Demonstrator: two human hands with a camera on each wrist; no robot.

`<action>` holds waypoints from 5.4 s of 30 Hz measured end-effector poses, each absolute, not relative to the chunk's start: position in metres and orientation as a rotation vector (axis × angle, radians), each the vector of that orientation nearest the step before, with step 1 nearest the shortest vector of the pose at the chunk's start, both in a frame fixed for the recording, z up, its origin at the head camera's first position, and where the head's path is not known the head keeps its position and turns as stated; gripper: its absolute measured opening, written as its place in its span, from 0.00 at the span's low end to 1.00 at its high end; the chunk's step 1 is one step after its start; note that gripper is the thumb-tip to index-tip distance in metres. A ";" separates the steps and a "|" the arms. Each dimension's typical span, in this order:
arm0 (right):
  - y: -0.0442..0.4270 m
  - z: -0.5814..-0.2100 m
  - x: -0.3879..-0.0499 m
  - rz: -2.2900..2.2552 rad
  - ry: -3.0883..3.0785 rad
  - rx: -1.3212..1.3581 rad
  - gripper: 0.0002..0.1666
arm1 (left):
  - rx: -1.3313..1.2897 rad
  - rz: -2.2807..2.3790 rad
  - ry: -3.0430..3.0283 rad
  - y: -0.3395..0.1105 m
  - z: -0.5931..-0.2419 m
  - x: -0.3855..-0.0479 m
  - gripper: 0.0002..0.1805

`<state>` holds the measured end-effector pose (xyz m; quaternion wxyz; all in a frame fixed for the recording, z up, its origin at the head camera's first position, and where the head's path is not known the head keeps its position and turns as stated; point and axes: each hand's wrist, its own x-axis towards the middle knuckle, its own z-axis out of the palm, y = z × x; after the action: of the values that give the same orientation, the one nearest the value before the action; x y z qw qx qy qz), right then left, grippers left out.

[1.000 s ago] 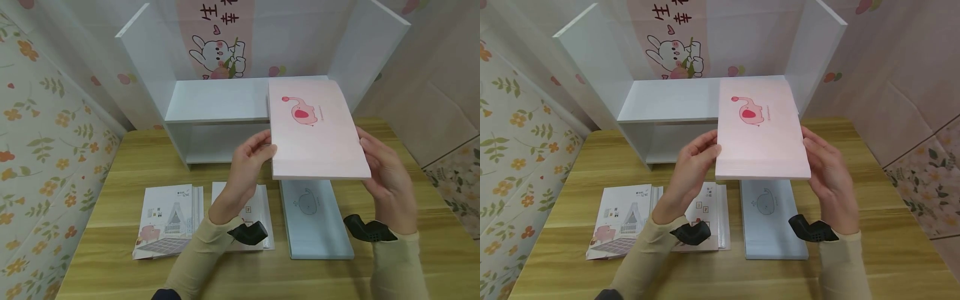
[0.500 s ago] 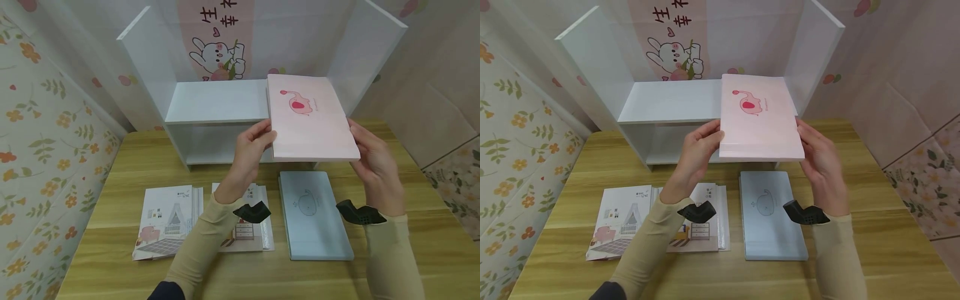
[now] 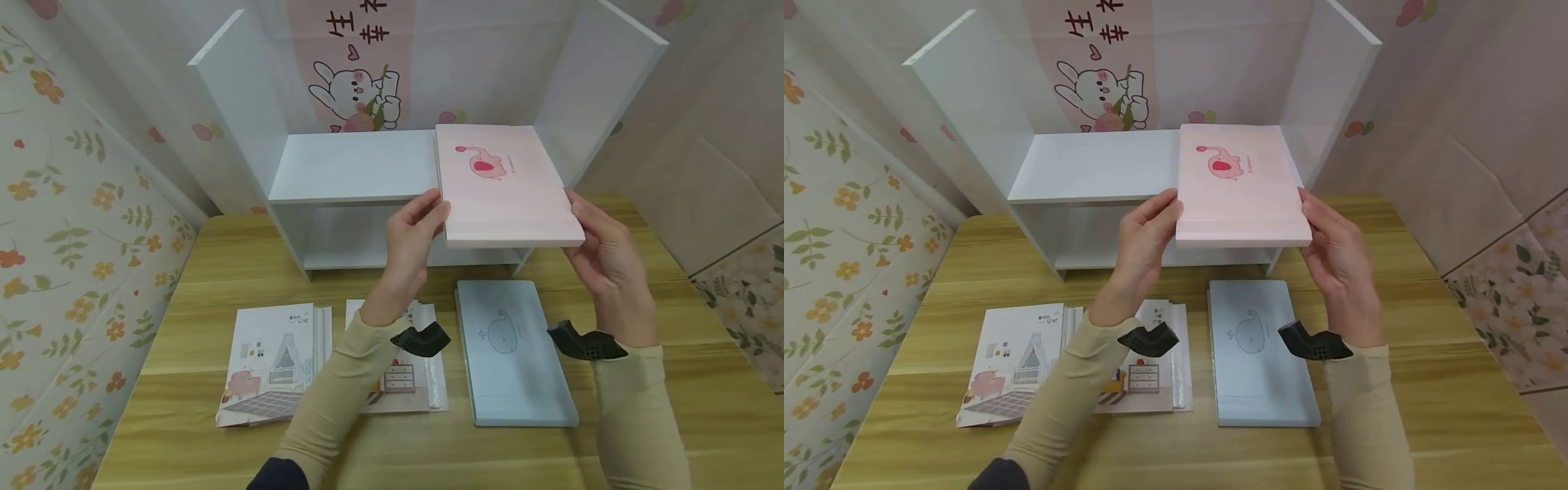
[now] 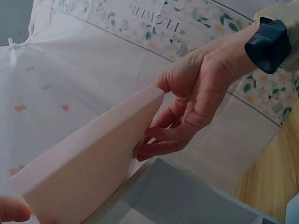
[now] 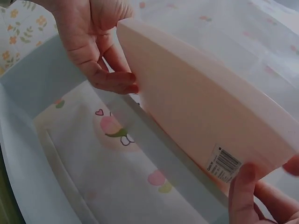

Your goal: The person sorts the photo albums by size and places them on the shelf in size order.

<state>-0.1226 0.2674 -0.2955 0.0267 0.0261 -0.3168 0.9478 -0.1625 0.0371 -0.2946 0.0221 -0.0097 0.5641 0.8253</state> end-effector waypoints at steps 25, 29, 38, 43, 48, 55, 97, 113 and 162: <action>0.275 -0.317 -0.118 2.613 -1.389 0.745 0.30 | 0.731 2.462 1.818 0.020 -0.310 -0.148 0.32; 0.275 -0.316 -0.118 2.574 -1.397 0.649 0.27 | 0.740 2.464 1.839 0.023 -0.311 -0.150 0.32; 0.274 -0.314 -0.120 2.703 -1.198 0.425 0.24 | 0.678 2.449 1.995 0.030 -0.311 -0.155 0.28; 0.271 -0.313 -0.122 2.706 -1.136 0.261 0.21 | 0.676 2.422 2.119 0.033 -0.312 -0.157 0.27; 0.270 -0.311 -0.123 2.706 -1.094 0.160 0.18 | 0.689 2.394 2.194 0.036 -0.312 -0.159 0.26; 0.269 -0.309 -0.124 2.707 -1.064 0.062 0.17 | 0.698 2.382 2.242 0.038 -0.311 -0.160 0.25; 0.276 -0.324 -0.108 2.591 -1.321 -0.022 0.15 | 0.570 2.282 2.158 0.028 -0.338 -0.148 0.23; 0.285 -0.358 -0.082 2.615 -1.441 -0.107 0.15 | 0.297 2.142 2.076 0.028 -0.388 -0.125 0.22; 0.305 -0.426 -0.026 1.833 -2.791 -0.400 0.36 | -0.046 1.793 1.718 0.052 -0.420 -0.059 0.30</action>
<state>-0.0255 0.3047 -0.4261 -0.1104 -0.1183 -0.8249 0.5416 -0.0586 0.0516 -0.4197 0.3233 -0.0175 0.6546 0.6832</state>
